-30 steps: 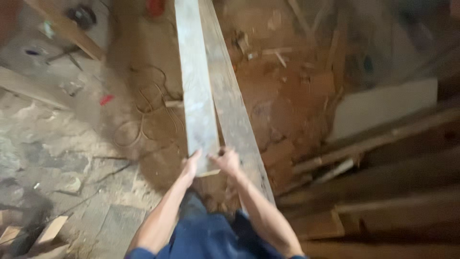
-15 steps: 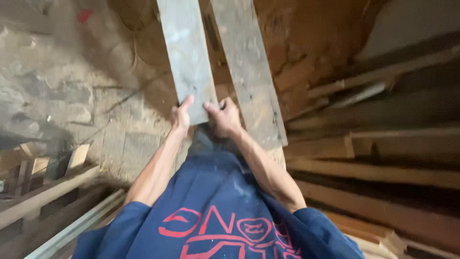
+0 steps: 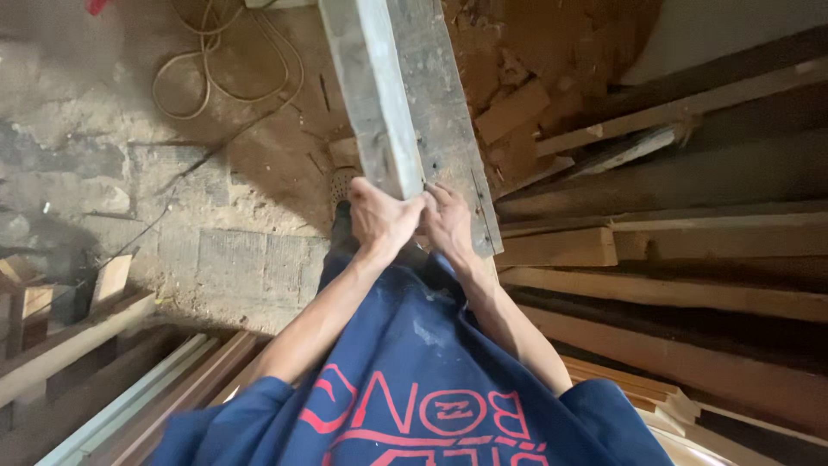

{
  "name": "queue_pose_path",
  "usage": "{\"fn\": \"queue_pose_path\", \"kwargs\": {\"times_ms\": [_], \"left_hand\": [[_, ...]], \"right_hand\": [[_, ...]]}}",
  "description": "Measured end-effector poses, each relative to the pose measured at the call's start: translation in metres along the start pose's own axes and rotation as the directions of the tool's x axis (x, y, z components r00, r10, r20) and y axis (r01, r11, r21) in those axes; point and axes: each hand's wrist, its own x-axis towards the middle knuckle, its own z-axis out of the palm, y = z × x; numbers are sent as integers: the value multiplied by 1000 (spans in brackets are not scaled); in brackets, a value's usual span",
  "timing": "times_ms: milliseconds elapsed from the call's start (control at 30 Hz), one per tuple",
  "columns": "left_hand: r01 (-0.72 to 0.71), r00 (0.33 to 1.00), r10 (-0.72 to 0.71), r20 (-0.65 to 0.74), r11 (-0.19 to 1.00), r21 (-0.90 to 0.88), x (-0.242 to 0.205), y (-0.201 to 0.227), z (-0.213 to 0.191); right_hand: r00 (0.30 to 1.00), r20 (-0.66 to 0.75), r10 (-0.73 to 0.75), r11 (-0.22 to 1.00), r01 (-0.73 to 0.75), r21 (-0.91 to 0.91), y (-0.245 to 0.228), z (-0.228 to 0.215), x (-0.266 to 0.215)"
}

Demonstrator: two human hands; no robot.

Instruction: The person uses an electric planer to smooth a long wooden plank, then flips and inspects it. They retrieve a hammer and a nail puller, then use the puller to remove several nails from the plank.

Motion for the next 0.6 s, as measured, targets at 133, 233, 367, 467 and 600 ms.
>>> {"fn": "queue_pose_path", "kwargs": {"times_ms": [133, 233, 367, 467, 600], "left_hand": [[-215, 958, 230, -171, 971, 101, -8, 15, 23], [-232, 955, 243, -169, 969, 83, -4, 11, 25], [-187, 973, 191, -130, 981, 49, -4, 4, 26], [-222, 956, 232, -182, 972, 72, -3, 5, 27], [-156, 984, 150, -93, 985, -68, -2, 2, 31]], "right_hand": [[935, 221, 279, 907, -332, 259, 15, -14, 6], [902, 319, 291, 868, -389, 308, 11, -24, 6], [879, 355, 319, 827, -441, 349, 6, -29, -1], [898, 328, 292, 815, -413, 406, 4, -22, -6], [887, 314, 340, 804, -447, 393, 9, -17, -13]]}}
